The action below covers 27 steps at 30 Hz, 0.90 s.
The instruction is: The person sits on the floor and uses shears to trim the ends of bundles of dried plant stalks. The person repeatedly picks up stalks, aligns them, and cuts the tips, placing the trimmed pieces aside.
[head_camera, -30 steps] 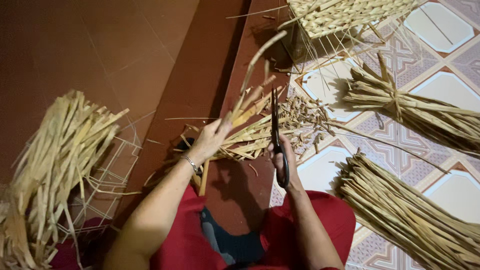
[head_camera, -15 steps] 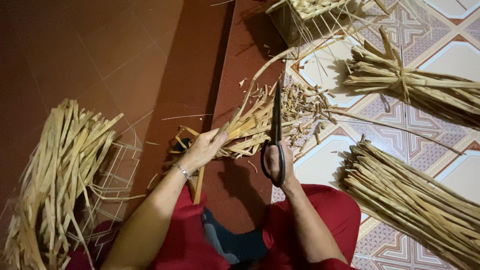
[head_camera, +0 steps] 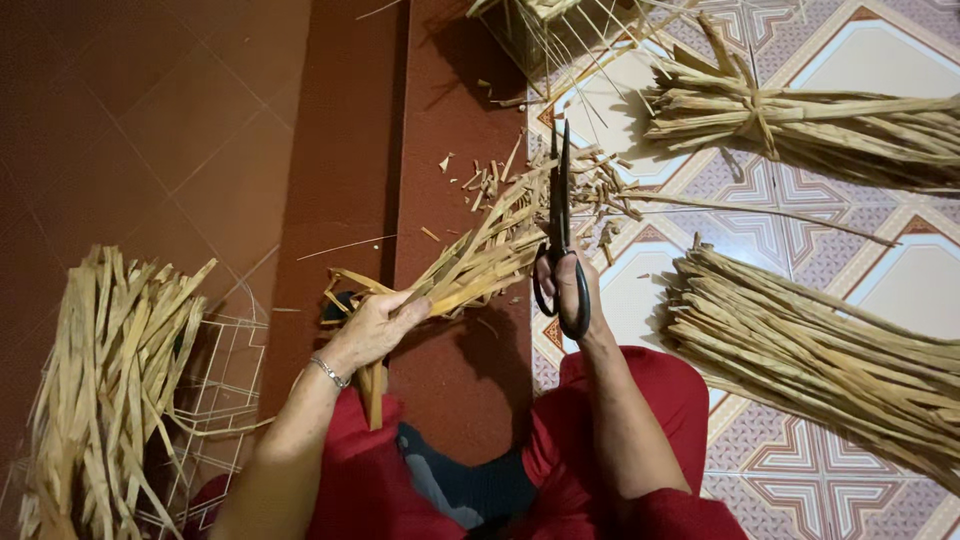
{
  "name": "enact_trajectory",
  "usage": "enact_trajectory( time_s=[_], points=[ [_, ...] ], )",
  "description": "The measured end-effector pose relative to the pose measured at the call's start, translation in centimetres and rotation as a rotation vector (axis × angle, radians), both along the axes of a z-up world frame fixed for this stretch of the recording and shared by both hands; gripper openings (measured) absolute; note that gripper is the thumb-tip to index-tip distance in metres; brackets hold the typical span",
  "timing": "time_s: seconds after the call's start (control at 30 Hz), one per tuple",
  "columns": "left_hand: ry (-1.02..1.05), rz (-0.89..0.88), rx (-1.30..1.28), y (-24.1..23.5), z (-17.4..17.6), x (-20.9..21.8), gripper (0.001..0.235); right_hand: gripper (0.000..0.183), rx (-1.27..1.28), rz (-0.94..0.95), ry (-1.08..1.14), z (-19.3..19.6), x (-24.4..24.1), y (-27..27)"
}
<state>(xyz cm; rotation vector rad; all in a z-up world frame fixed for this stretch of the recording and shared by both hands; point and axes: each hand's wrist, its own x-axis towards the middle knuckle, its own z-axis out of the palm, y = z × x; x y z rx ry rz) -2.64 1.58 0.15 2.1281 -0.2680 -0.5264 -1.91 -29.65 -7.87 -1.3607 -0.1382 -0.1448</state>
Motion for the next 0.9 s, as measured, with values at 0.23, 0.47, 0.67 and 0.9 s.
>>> enact_trajectory(
  time_s=[0.23, 0.47, 0.67, 0.9],
  points=[
    [0.106, 0.134, 0.141, -0.4, 0.4, 0.3, 0.049, 0.058, 0.083, -0.107, 0.106, 0.2, -1.2, 0.3],
    [-0.024, 0.231, 0.061, -0.6, 1.1, 0.4, 0.054, 0.080, -0.548, -0.042, -0.367, 4.2, -2.9, 0.5],
    [-0.034, 0.250, 0.170, -1.0, 2.1, -0.1, 0.052, 0.082, -0.719, -0.001, -0.369, 5.7, -3.5, 1.7],
    [-0.030, 0.226, 0.132, -1.2, 3.1, -0.3, 0.051, 0.061, -0.666, -0.021, -0.389, 3.2, -3.7, 2.5]
  ],
)
